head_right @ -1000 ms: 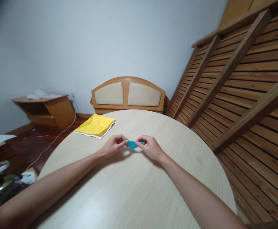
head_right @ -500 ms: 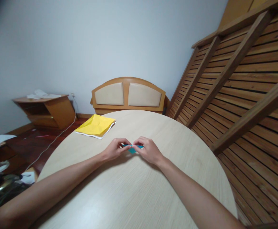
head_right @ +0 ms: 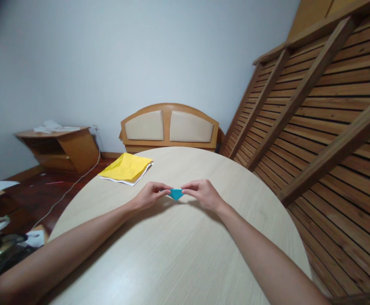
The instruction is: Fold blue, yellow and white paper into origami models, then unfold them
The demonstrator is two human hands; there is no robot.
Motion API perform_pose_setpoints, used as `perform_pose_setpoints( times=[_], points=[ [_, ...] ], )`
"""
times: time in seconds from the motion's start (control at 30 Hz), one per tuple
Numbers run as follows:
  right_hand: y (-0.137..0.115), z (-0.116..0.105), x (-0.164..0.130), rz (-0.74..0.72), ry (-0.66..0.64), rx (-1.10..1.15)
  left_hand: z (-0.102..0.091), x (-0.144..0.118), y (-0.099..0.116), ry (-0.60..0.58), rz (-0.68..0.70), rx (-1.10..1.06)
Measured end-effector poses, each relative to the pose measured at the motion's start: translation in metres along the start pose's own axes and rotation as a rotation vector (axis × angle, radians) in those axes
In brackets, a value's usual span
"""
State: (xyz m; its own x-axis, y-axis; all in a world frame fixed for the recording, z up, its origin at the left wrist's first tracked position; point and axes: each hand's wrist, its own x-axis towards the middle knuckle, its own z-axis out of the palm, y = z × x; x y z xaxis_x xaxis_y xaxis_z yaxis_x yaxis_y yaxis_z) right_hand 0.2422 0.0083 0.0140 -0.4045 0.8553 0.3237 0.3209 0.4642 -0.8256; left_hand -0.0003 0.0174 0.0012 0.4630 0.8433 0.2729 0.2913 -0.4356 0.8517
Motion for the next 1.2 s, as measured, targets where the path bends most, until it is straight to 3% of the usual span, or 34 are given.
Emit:
perform_pose_setpoints(
  times=[0.33,0.53,0.87,1.03,1.1,1.2],
  points=[
    [0.001,-0.009,-0.002,-0.037,-0.007,-0.079,-0.003,0.001,-0.001,-0.014,-0.063,-0.074],
    [-0.005,-0.012,-0.002,-0.043,0.074,-0.112,-0.004,0.002,-0.007,0.029,-0.066,-0.161],
    [-0.015,0.0,-0.002,-0.156,0.01,-0.342,-0.004,-0.003,0.0,0.055,0.162,0.081],
    [-0.016,0.01,-0.001,-0.182,0.176,-0.416,0.003,0.0,-0.003,0.281,0.071,0.072],
    [-0.015,0.014,-0.001,-0.185,0.266,-0.449,0.008,0.001,-0.003,0.267,0.012,-0.016],
    [-0.011,0.023,-0.002,-0.207,0.291,-0.477,0.016,0.002,0.0,0.181,0.005,-0.197]
  ],
)
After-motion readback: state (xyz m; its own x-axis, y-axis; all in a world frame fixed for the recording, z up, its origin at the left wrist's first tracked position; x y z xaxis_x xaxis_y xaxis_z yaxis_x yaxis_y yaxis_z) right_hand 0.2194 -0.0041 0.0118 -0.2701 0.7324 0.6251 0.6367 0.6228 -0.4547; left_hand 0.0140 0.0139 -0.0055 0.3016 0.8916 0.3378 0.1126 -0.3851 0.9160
